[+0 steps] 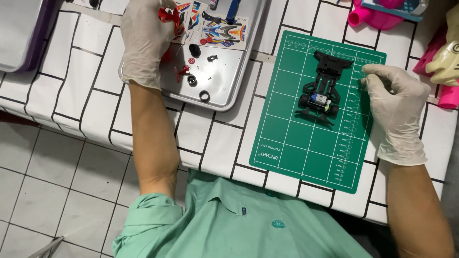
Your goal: Assembling the internal mechanical components of a toy car, including the motor, gears, and batteries.
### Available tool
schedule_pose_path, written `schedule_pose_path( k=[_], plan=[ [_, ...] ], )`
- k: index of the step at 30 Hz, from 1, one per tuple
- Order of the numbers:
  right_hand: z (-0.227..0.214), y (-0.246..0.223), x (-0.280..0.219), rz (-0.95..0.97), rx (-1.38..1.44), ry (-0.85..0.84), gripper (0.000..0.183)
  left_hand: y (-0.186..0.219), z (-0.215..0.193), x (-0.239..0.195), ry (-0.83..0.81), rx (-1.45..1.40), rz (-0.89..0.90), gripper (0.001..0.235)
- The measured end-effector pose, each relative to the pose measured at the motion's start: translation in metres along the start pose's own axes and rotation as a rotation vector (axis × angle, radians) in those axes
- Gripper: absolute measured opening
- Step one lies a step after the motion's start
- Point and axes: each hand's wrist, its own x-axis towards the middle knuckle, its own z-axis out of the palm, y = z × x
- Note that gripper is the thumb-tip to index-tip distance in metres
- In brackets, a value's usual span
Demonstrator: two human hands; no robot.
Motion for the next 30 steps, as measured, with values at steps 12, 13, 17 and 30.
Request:
schedule_pose_path(
  k=[12,13,17,30],
  plan=[
    [-0.002,0.002,0.000,-0.073,-0.068,0.015,0.015,0.016,0.000,0.001,-0.291,0.323,-0.101,0.031],
    [-0.003,0.001,0.000,-0.073,-0.069,0.017,0.015,0.015,0.002,0.000,-0.290,0.323,-0.099,0.031],
    [-0.003,0.000,0.000,-0.082,-0.096,0.025,0.014,0.000,0.024,-0.006,-0.239,0.421,-0.040,0.028],
    [-0.003,0.002,0.002,-0.130,-0.129,0.062,0.014,-0.012,0.045,-0.005,-0.152,0.456,-0.019,0.088]
  ],
)
